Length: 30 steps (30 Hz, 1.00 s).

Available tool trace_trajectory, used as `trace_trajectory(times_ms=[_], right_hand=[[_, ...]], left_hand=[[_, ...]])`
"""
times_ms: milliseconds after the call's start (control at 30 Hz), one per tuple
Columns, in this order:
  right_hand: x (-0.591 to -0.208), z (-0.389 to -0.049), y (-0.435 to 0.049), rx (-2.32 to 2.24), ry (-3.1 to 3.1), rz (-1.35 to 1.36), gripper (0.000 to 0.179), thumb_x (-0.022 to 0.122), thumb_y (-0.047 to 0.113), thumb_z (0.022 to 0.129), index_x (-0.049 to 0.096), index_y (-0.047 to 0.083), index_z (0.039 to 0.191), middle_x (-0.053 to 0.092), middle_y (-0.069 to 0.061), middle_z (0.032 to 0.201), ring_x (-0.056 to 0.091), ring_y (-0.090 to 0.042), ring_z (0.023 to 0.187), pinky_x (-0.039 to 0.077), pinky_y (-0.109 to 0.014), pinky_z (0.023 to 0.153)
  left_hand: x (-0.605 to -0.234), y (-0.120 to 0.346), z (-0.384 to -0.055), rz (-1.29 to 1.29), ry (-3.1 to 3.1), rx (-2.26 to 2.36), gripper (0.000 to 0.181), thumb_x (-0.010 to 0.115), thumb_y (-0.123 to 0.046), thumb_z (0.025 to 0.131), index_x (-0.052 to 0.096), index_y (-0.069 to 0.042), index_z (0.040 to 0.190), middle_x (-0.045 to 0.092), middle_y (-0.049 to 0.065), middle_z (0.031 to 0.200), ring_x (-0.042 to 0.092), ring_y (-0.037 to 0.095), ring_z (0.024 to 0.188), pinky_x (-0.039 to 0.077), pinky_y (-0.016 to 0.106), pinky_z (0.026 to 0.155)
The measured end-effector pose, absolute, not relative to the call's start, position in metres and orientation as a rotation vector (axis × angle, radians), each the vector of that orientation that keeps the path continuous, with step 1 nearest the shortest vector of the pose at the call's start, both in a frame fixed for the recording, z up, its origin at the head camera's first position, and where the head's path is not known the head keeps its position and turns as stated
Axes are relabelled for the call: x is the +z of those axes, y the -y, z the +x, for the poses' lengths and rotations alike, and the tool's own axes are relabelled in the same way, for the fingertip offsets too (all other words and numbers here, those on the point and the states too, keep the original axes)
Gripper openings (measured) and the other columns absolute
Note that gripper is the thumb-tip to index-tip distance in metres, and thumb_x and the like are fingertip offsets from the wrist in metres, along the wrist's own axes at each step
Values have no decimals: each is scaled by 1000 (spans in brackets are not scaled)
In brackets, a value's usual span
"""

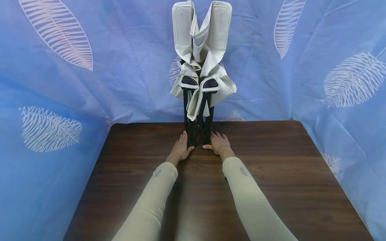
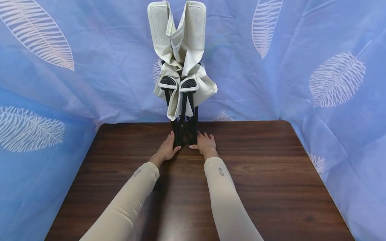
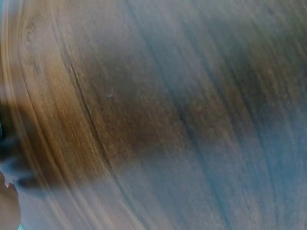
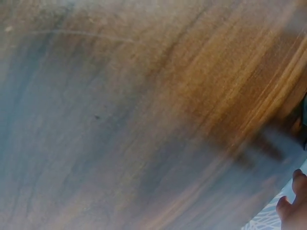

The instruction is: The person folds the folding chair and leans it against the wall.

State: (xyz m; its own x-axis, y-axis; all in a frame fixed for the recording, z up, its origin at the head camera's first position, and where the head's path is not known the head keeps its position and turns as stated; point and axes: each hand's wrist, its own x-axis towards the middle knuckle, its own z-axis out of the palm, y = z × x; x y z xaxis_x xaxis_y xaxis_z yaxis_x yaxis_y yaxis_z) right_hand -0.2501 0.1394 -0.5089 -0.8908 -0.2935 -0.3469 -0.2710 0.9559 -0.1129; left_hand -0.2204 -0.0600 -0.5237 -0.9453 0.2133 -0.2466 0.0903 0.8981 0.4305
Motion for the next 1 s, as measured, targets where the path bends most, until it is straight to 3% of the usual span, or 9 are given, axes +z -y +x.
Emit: trace_trajectory(times_ms=[267,567,1000], right_hand=[[-517,-251,-143,-89,-2747,-422,82,40,62,94,19,13,155,16,-8,163,18,-33,150,16,-56,121],[-510,-251,-142,-112,-2745,-409,80,41,59,95,26,6,153,17,-11,162,18,-35,149,17,-57,120],[-516,-260,-142,-151,-2734,-436,83,42,61,95,16,12,156,14,-10,163,18,-35,149,17,-59,120]], left_hand=[[-531,58,-220,231,-2791,558,81,43,-43,102,-6,-6,155,-5,7,164,2,22,153,13,41,125],[-526,55,-220,190,-2794,595,80,44,-41,102,-5,-8,156,-4,5,165,2,21,153,12,40,125],[-528,56,-222,166,-2815,597,78,43,-40,102,-4,-8,156,-3,5,165,3,21,153,14,41,125]])
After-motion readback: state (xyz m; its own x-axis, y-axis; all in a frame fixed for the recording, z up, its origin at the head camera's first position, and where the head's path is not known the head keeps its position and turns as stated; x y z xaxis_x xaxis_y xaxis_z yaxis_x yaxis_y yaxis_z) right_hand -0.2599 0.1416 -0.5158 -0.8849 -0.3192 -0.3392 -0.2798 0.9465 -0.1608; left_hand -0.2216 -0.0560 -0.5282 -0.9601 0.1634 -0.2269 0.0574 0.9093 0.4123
